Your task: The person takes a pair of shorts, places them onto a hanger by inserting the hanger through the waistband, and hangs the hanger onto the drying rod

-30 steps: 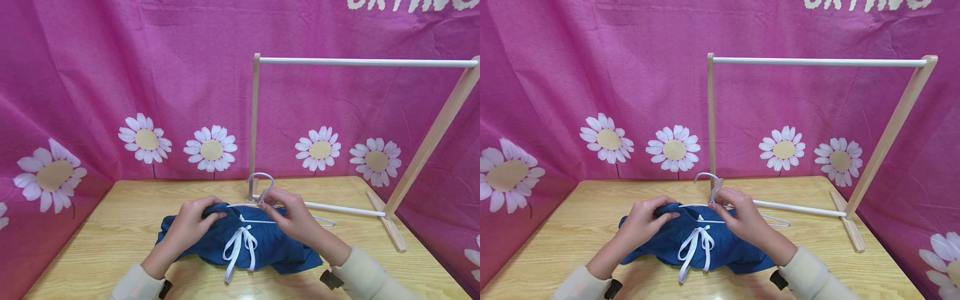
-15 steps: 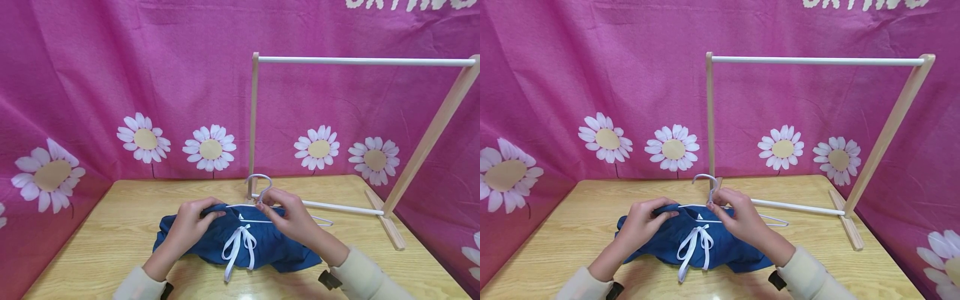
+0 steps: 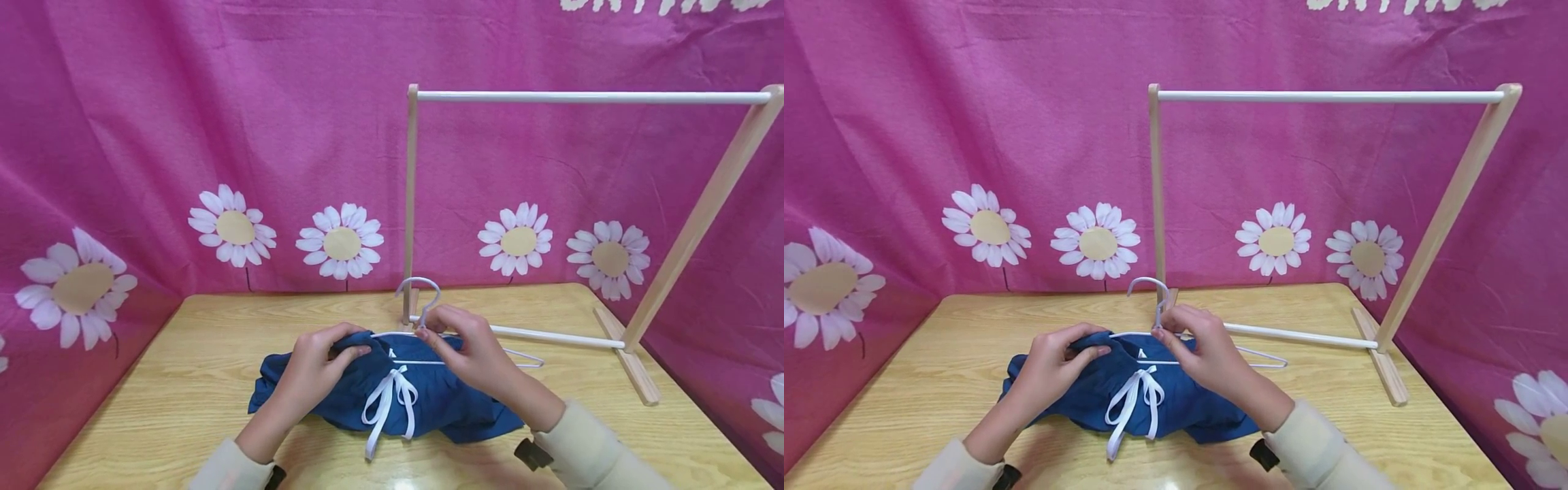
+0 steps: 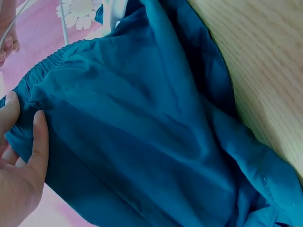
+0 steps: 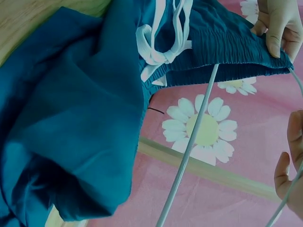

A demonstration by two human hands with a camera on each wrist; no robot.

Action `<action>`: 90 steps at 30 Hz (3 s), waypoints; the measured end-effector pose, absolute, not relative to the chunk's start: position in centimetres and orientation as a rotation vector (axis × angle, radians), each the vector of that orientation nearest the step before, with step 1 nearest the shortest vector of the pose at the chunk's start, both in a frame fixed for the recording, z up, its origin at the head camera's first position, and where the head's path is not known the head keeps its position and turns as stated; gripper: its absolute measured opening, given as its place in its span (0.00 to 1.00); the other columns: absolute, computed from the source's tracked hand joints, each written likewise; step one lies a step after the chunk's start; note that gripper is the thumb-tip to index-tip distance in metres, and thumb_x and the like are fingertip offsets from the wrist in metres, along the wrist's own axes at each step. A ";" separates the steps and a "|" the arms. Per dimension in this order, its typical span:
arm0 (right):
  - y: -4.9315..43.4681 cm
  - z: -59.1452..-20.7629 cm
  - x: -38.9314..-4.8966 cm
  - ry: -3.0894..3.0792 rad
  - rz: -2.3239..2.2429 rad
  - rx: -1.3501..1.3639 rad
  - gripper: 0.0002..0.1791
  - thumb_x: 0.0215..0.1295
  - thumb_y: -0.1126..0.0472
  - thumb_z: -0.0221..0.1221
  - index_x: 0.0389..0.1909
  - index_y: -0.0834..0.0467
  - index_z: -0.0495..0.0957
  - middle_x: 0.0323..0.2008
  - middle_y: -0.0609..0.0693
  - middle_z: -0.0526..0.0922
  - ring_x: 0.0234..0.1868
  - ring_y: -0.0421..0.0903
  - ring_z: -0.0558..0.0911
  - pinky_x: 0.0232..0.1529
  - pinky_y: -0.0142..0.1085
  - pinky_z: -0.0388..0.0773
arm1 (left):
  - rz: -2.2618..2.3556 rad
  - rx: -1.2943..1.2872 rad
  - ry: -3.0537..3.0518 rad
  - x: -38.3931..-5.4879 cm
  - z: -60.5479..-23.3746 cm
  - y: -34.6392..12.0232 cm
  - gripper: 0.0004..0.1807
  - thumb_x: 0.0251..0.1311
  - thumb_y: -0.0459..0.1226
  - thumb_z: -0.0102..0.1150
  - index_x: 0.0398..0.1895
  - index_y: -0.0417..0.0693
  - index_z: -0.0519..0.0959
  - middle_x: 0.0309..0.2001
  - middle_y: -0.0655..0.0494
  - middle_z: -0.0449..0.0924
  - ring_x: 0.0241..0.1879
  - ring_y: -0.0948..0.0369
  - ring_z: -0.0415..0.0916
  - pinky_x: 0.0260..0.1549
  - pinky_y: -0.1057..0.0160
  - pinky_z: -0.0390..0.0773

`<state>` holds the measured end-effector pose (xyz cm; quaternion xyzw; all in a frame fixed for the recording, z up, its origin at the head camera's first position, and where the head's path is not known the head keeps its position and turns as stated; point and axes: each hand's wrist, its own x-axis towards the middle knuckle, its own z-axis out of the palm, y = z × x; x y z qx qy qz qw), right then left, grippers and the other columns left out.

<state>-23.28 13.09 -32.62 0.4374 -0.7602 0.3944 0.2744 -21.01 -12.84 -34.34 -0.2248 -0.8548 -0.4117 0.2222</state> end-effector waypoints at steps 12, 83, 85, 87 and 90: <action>12.3 -32.9 -23.6 -2.023 1.080 1.203 0.01 0.69 0.64 0.64 0.37 0.57 0.81 0.32 0.43 0.82 0.35 0.38 0.81 0.40 0.35 0.83 | -1.105 -0.659 -2.372 -20.9 -34.2 -12.3 0.12 0.65 0.30 0.65 0.50 0.50 0.86 0.46 0.59 0.88 0.42 0.65 0.84 0.43 0.63 0.85; 17.7 -39.9 -27.8 -2.499 0.918 1.259 0.22 0.65 0.66 0.67 0.58 0.65 0.73 0.53 0.57 0.81 0.56 0.56 0.81 0.60 0.54 0.76 | -1.022 -0.762 -1.962 -20.2 -30.0 -14.0 0.20 0.59 0.22 0.66 0.54 0.43 0.85 0.46 0.52 0.89 0.38 0.62 0.86 0.31 0.72 0.81; 17.7 -40.1 -27.8 -2.480 0.918 1.279 0.19 0.66 0.67 0.66 0.55 0.63 0.74 0.50 0.54 0.82 0.54 0.54 0.82 0.58 0.52 0.77 | -1.001 -0.749 -1.960 -20.1 -30.0 -14.2 0.20 0.59 0.22 0.66 0.54 0.42 0.85 0.46 0.51 0.88 0.38 0.61 0.86 0.33 0.74 0.81; 17.9 -40.3 -27.8 -2.471 0.916 1.292 0.15 0.67 0.67 0.65 0.52 0.62 0.75 0.47 0.52 0.82 0.50 0.51 0.82 0.56 0.50 0.79 | -0.990 -0.737 -1.960 -20.1 -30.1 -14.4 0.20 0.58 0.22 0.67 0.53 0.41 0.85 0.46 0.50 0.88 0.38 0.61 0.87 0.34 0.75 0.80; 18.0 -40.5 -27.7 -2.456 0.915 1.302 0.11 0.67 0.67 0.65 0.48 0.60 0.77 0.43 0.49 0.83 0.46 0.46 0.81 0.52 0.46 0.79 | -0.981 -0.729 -1.956 -20.2 -30.2 -14.6 0.19 0.58 0.22 0.67 0.53 0.40 0.84 0.46 0.49 0.88 0.39 0.59 0.87 0.37 0.75 0.80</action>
